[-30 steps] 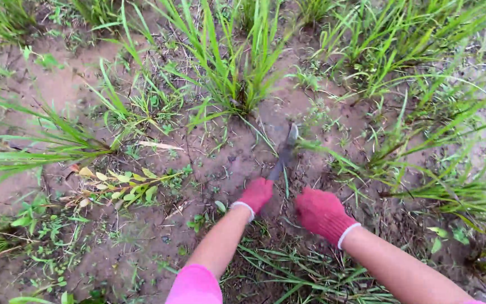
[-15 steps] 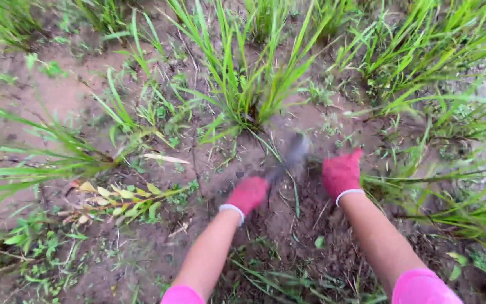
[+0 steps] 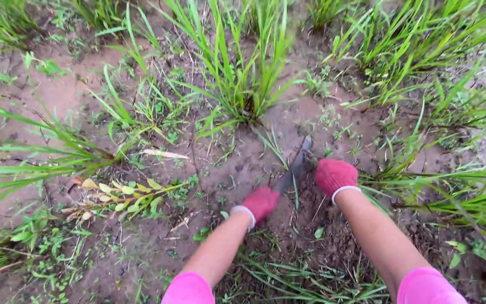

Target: The person uses a curved sickle to cut weeds at the base and pulls them from the soil in a garden bed. The removed weeds are gathered by hand and set aside on the ground.

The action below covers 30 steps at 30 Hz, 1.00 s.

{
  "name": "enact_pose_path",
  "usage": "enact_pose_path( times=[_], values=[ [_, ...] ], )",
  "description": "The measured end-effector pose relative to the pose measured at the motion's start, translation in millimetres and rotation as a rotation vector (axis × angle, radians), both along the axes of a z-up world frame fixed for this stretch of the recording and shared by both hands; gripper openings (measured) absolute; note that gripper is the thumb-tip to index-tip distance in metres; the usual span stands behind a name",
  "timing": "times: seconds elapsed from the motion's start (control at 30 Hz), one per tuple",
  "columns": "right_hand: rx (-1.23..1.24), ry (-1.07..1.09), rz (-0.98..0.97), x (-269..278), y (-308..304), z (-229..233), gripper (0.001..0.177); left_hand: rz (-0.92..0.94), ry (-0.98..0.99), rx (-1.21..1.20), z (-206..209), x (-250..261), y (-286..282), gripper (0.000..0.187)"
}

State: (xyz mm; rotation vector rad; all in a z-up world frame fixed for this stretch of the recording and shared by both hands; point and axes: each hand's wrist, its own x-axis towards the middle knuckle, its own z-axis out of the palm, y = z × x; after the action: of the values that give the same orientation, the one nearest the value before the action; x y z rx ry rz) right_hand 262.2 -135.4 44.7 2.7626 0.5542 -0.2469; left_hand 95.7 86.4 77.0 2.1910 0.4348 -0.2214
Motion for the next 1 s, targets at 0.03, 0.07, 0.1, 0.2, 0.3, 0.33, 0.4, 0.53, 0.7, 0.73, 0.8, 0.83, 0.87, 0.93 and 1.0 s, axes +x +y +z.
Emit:
enact_pose_path(
  times=[0.03,0.07,0.1,0.2,0.3,0.33,0.4,0.53,0.7,0.73,0.8,0.83,0.87,0.93,1.0],
  values=[
    [-0.032,0.053,-0.038,0.3,0.7,4.5,0.027,-0.111,-0.007,-0.023,25.9,-7.4,-3.7,0.059],
    [-0.077,0.123,-0.078,-8.4,-5.1,7.7,0.030,-0.225,0.001,-0.059,50.6,-22.7,-12.8,0.059],
    [-0.086,0.124,-0.080,-3.6,-10.8,21.0,0.030,-0.227,0.000,-0.068,-12.4,9.0,-2.6,0.059],
    [-0.044,0.150,-0.067,-24.4,-34.6,44.2,0.033,-0.349,-0.266,0.431,-105.6,37.5,9.8,0.039],
    [-0.077,0.268,0.002,-78.4,-56.5,44.3,0.032,0.273,0.122,-0.183,-70.5,13.1,-24.0,0.062],
    [-0.065,0.228,0.068,-93.6,-66.1,39.6,0.028,0.014,0.124,-0.097,-86.1,-0.3,-37.0,0.063],
    [-0.050,0.191,0.132,-115.9,-90.2,25.6,0.024,-0.246,0.128,-0.006,-62.9,-18.6,-44.8,0.064],
    [0.020,0.174,0.186,-143.4,-139.6,11.1,0.016,-0.388,0.094,0.236,20.7,-5.4,-29.9,0.052],
    [0.105,0.190,0.113,-152.8,-177.5,-16.5,0.020,-0.123,0.103,0.076,12.8,56.9,-43.7,0.060],
    [0.150,0.138,0.124,-157.7,-182.2,-25.9,0.021,-0.018,0.066,0.040,13.2,58.5,-49.3,0.062],
    [0.206,0.083,0.136,-167.7,-185.6,-34.6,0.021,0.087,0.026,0.015,42.0,39.4,-85.2,0.063],
    [0.178,0.130,0.067,-172.8,-183.8,-33.8,0.019,0.260,0.064,-0.117,70.1,18.5,-115.4,0.062],
    [0.151,0.170,0.003,-173.5,-179.1,-32.1,0.019,0.436,0.094,-0.250,98.6,-0.2,-143.5,0.062],
    [0.183,0.138,0.019,-179.6,-184.9,-24.5,0.019,-0.048,-0.006,0.105,-45.2,-13.3,-156.4,0.047],
    [0.201,0.111,0.027,-177.6,-199.1,-21.8,0.019,-0.537,-0.095,0.452,-91.9,-19.5,-142.1,0.035]
  ],
)
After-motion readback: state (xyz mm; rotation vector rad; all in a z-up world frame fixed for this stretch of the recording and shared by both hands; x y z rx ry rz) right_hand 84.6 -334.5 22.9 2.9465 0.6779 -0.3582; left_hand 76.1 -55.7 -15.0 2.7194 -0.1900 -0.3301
